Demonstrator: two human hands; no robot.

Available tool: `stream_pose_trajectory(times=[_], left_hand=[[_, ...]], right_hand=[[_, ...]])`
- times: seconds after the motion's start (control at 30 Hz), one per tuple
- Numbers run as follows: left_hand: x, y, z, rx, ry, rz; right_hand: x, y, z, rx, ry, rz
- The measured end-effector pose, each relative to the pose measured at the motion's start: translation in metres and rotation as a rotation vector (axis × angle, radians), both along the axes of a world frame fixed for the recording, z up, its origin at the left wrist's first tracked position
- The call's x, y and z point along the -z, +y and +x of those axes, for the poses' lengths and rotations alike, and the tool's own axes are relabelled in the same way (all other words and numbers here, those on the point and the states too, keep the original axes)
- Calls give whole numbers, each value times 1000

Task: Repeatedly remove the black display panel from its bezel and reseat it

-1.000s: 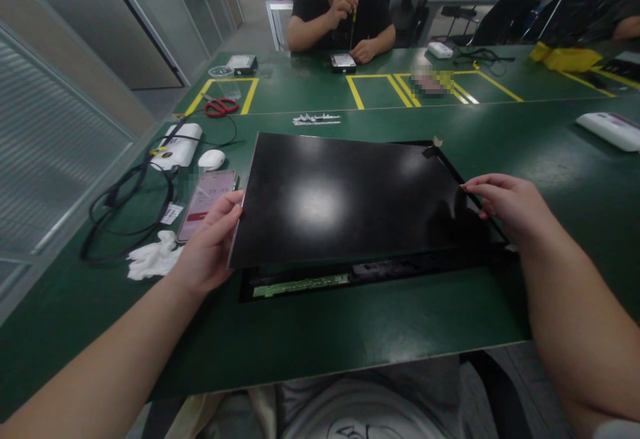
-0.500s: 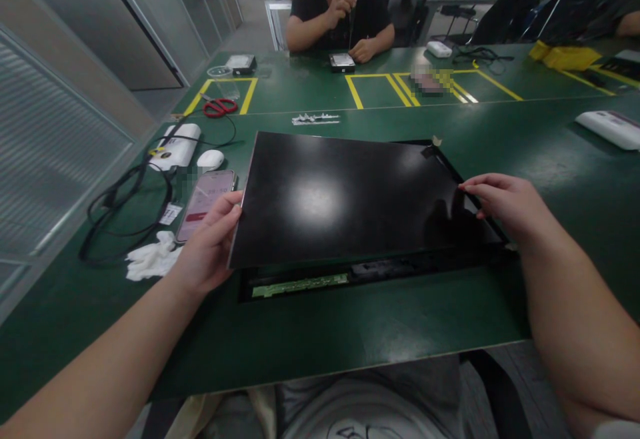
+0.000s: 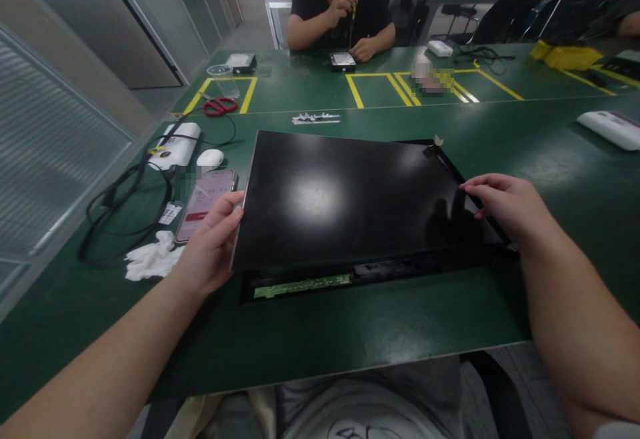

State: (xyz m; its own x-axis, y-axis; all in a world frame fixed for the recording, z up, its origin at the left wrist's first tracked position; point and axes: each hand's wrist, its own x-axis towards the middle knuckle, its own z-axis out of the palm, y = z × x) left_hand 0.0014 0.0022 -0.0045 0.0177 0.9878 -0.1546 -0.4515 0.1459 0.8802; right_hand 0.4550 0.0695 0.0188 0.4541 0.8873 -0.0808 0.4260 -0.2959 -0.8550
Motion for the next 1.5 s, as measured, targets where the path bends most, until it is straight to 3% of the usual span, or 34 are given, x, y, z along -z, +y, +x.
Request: stream_pose_trajectory(times=[0.9, 1.5], left_hand=[[2, 3, -1, 78, 31, 57], [-3, 4, 8, -18, 86, 1]], right_hand=[[2, 1, 2, -14, -8, -8], [12, 5, 17, -68, -112, -69]])
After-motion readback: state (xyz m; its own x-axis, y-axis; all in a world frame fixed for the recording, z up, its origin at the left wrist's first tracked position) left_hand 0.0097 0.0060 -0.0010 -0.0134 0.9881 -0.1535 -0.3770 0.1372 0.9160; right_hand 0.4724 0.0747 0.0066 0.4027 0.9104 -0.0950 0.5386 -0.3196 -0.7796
